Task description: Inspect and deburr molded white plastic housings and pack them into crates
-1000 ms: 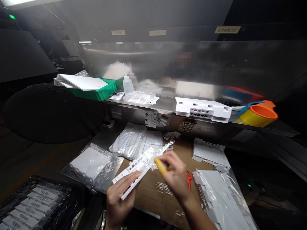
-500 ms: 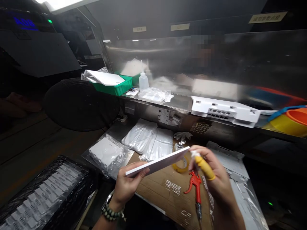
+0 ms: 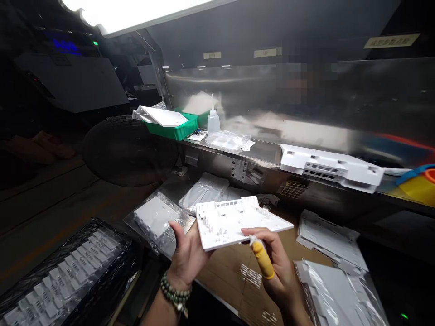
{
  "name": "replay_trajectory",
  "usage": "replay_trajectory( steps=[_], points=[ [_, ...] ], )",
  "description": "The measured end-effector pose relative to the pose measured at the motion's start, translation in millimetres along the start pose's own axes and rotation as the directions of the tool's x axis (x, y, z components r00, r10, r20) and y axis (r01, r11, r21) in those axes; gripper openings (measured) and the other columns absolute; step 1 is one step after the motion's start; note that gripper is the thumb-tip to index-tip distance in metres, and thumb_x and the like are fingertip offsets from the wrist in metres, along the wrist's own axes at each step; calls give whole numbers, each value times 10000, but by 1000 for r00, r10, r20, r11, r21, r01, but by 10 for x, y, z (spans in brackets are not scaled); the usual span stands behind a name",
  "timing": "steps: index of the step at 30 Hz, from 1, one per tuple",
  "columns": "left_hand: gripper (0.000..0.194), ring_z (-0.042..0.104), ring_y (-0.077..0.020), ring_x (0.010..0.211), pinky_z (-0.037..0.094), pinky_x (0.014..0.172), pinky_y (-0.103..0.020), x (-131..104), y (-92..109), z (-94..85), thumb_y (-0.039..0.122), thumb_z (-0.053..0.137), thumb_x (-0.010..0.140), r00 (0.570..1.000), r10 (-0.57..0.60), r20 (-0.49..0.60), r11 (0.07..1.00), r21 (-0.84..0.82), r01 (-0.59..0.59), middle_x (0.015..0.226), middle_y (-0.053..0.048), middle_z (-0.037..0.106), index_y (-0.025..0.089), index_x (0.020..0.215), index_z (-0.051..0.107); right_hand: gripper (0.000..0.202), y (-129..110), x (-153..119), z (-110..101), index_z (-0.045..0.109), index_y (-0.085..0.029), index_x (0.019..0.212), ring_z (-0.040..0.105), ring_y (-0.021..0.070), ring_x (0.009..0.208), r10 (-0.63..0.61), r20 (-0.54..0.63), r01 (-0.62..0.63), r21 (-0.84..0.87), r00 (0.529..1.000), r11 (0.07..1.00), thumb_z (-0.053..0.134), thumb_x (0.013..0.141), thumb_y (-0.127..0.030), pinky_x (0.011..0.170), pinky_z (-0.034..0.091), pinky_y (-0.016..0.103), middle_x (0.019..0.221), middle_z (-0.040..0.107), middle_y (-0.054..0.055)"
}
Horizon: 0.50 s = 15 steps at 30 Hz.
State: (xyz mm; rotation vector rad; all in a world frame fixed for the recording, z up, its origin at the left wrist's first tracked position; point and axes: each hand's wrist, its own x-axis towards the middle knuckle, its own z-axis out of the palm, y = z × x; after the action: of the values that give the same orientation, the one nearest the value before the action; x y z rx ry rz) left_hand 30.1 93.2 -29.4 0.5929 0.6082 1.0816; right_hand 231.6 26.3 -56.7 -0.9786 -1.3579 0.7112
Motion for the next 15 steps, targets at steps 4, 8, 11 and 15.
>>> replay_trajectory(
  steps=[4, 8, 11, 15],
  points=[
    [646, 581, -414, 1303, 404, 1124, -613, 93, 119, 176, 432, 472, 980, 960, -276, -48, 929, -271, 253, 1361, -234, 653, 70, 1512, 420, 157, -70, -92, -15, 587, -308, 1149, 637, 197, 1192, 46, 202, -38, -42, 978, 998, 539, 1007, -260, 978, 520, 310, 1278, 673, 47],
    [642, 674, -417, 1167, 466, 1067, -613, 130, 179, 308, 315, 501, 938, 922, -377, -83, 871, -369, 323, 1287, -235, 697, 32, 1508, 412, 118, -360, -91, -52, 648, -293, 1064, 678, 182, 1085, 102, 197, -62, -198, 975, 978, 626, 963, -236, 848, 550, 237, 1222, 681, 41],
    [643, 696, -397, 1133, 482, 1060, -591, 98, 139, 449, 276, 538, 930, 950, -306, -61, 894, -362, 265, 1291, -208, 703, 89, 1529, 397, 162, -586, -38, 96, 686, -280, 1060, 667, 179, 983, -81, 115, 114, -321, 990, 940, 663, 924, -195, 808, 552, 246, 1073, 658, 50],
    [686, 709, -345, 1126, 484, 1076, -543, 49, 53, 602, 183, 604, 912, 983, -151, -100, 948, -297, 115, 1320, -129, 702, 242, 1554, 368, 181, -664, 7, 408, 704, -234, 1050, 620, 187, 874, -230, 100, 251, -417, 968, 874, 649, 905, -141, 735, 543, 285, 957, 610, 63]
  ],
)
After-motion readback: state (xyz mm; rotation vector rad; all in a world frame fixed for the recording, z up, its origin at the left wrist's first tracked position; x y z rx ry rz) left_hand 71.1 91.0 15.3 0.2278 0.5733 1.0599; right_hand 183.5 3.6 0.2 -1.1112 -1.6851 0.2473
